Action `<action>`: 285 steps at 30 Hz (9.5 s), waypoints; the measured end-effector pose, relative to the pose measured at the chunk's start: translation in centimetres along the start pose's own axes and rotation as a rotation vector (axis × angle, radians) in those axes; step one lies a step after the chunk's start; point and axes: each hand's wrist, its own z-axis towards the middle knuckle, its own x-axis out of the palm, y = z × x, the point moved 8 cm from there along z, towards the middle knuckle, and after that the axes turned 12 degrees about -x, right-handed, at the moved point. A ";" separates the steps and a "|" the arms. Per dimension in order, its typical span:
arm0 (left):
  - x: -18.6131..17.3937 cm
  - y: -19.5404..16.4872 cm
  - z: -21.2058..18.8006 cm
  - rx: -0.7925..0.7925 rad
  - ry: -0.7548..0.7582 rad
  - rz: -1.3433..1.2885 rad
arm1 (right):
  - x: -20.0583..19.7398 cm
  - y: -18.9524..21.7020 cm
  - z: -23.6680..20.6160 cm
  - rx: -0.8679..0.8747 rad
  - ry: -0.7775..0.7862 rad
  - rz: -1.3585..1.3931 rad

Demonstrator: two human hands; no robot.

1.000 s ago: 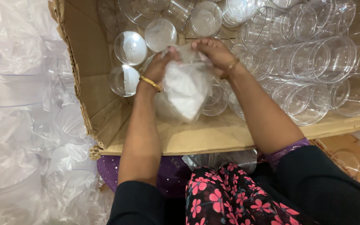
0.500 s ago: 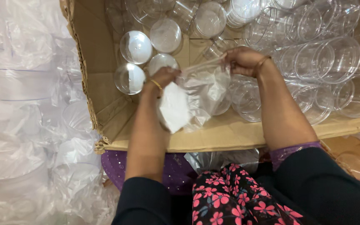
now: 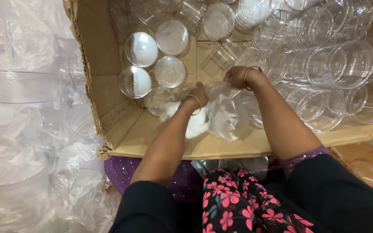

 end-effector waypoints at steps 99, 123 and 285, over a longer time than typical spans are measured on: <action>-15.5 6.9 -2.6 0.307 0.138 -1.467 | -5.3 9.9 -0.9 -0.838 -0.265 1.927; -8.4 7.8 -0.4 -0.030 0.051 0.215 | 4.4 7.5 4.4 -0.244 0.019 0.074; -18.1 6.5 -3.0 0.478 -0.021 -1.173 | -4.8 6.7 1.1 -0.681 -0.718 2.036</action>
